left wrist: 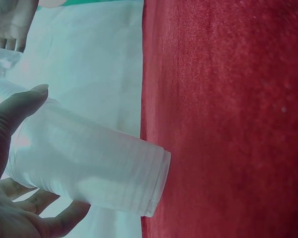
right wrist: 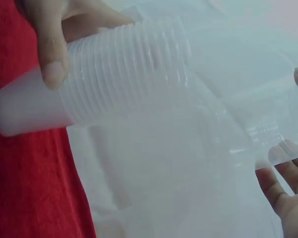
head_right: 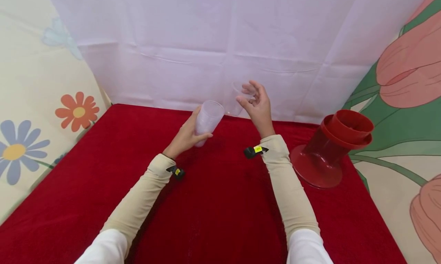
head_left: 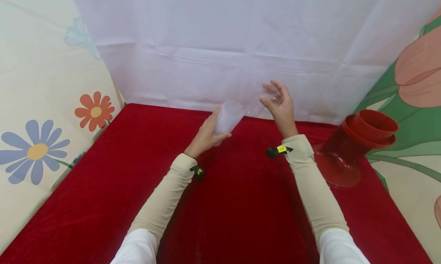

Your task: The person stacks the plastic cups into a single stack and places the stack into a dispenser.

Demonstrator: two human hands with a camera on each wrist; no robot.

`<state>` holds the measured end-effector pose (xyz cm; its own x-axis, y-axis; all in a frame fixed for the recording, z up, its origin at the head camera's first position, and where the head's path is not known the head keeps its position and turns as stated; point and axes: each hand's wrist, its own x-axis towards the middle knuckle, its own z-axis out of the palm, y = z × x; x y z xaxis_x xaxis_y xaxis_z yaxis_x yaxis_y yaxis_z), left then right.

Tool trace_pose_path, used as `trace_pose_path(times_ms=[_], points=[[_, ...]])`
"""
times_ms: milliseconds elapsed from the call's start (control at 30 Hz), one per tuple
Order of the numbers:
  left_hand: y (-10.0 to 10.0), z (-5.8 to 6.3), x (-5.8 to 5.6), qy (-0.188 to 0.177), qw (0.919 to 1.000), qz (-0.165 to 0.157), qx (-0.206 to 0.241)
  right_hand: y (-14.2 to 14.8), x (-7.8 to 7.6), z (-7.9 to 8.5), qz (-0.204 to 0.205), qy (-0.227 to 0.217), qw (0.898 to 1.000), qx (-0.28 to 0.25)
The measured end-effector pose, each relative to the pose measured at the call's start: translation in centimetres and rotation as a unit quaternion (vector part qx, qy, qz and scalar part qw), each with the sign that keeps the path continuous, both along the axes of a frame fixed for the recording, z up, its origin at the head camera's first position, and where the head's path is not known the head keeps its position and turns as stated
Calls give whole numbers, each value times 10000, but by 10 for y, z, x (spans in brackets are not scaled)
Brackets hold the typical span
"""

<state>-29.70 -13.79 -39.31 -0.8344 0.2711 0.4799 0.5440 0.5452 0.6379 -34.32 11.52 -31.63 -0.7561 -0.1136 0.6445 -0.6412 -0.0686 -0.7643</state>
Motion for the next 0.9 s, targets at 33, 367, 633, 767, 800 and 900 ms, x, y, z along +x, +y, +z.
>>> trace_pose_path(times_ms=[33, 367, 633, 767, 800, 900], points=[[0, 0, 0, -10, 10000, 8, -11, 0, 0, 1, 19, 18, 10000, -55], [0, -1, -2, 138, 9999, -11, 19, -6, 4, 8, 71, -15, 9999, -91], [-3, -2, 1, 155, 9999, -14, 13, -10, 5, 9, 147, 76, 9996, -211], [-3, -2, 0, 179, 9998, -67, 25, -12, 7, 11, 232, 101, 9993, -271], [-3, -2, 0, 198, 9998, -76, 25, -13, 8, 12, 255, 122, 9992, -269], [-3, -2, -1, 258, 9996, -92, 36, -16, 10, 15, 313, 223, 9990, -247]])
